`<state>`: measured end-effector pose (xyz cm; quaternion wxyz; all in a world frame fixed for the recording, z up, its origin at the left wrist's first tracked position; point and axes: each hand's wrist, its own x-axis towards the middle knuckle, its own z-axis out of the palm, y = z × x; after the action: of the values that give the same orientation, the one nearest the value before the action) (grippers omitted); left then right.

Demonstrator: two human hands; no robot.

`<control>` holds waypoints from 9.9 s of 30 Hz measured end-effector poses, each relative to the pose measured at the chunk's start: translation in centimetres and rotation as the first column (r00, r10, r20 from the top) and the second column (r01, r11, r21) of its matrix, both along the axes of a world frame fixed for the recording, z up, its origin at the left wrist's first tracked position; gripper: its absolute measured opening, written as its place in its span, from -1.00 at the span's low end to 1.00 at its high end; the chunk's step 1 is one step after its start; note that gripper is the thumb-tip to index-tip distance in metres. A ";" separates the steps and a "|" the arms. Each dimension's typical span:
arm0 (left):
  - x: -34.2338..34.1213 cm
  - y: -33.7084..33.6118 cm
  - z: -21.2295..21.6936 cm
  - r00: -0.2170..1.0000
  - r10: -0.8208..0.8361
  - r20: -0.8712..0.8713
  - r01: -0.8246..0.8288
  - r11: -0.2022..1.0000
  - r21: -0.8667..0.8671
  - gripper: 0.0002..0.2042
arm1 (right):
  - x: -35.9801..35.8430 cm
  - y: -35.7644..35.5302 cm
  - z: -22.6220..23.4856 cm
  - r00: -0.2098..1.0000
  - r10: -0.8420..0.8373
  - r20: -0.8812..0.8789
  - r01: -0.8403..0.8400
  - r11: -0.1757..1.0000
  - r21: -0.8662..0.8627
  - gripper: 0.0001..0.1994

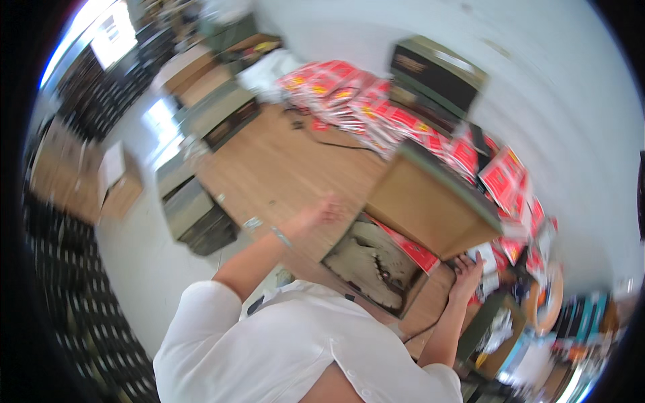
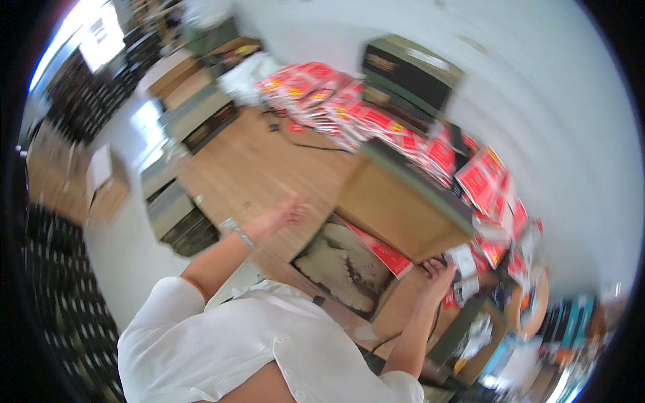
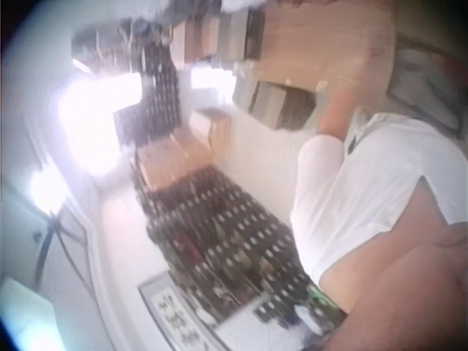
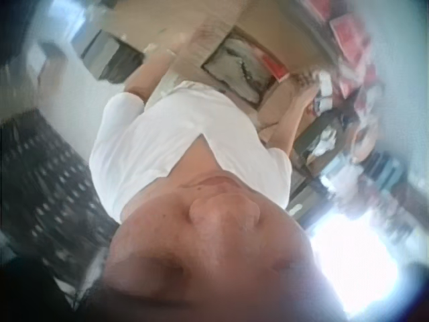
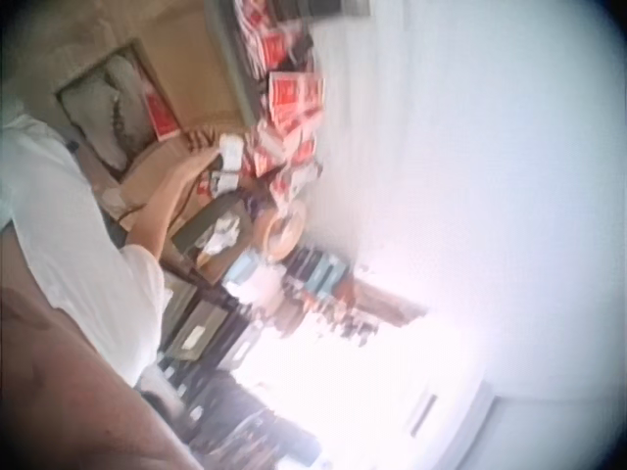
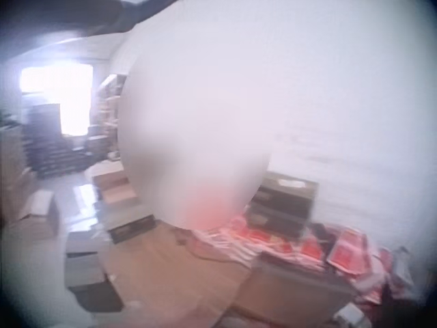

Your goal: The person assembles green cardboard boxes, places white tissue paper and a pair of shoes inside, adds a red card, closes the box, and uses a handheld heat gun to seal the label. The person then stacks the finished box with others.

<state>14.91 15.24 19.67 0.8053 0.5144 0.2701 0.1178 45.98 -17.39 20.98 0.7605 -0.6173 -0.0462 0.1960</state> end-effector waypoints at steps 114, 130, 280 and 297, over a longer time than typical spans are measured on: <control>-22.6 30.5 -5.8 0.593 0.561 -0.578 0.473 0.338 0.813 -0.36 | -39.4 35.5 -17.7 0.751 0.624 -0.215 -0.660 0.704 -0.261 0.02; -19.2 27.4 -6.7 0.745 0.469 -0.474 0.136 0.588 0.797 -0.40 | -28.8 31.4 -13.7 0.931 0.219 -0.293 -0.341 0.811 -0.476 -0.08; -24.0 26.8 7.1 0.945 -0.303 -0.126 0.274 0.516 0.812 -0.77 | -12.1 33.8 -7.0 0.943 0.307 -0.126 -0.224 0.869 0.440 -0.38; -19.5 39.7 -2.6 0.696 -0.482 -0.532 0.692 0.251 0.677 -0.59 | -20.8 49.8 -8.1 0.955 0.078 0.285 0.264 0.208 -0.942 -0.14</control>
<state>-4.57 54.91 17.05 0.3971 0.9065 0.0492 -0.1345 25.20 32.43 12.83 0.2011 -0.9781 0.0212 0.0485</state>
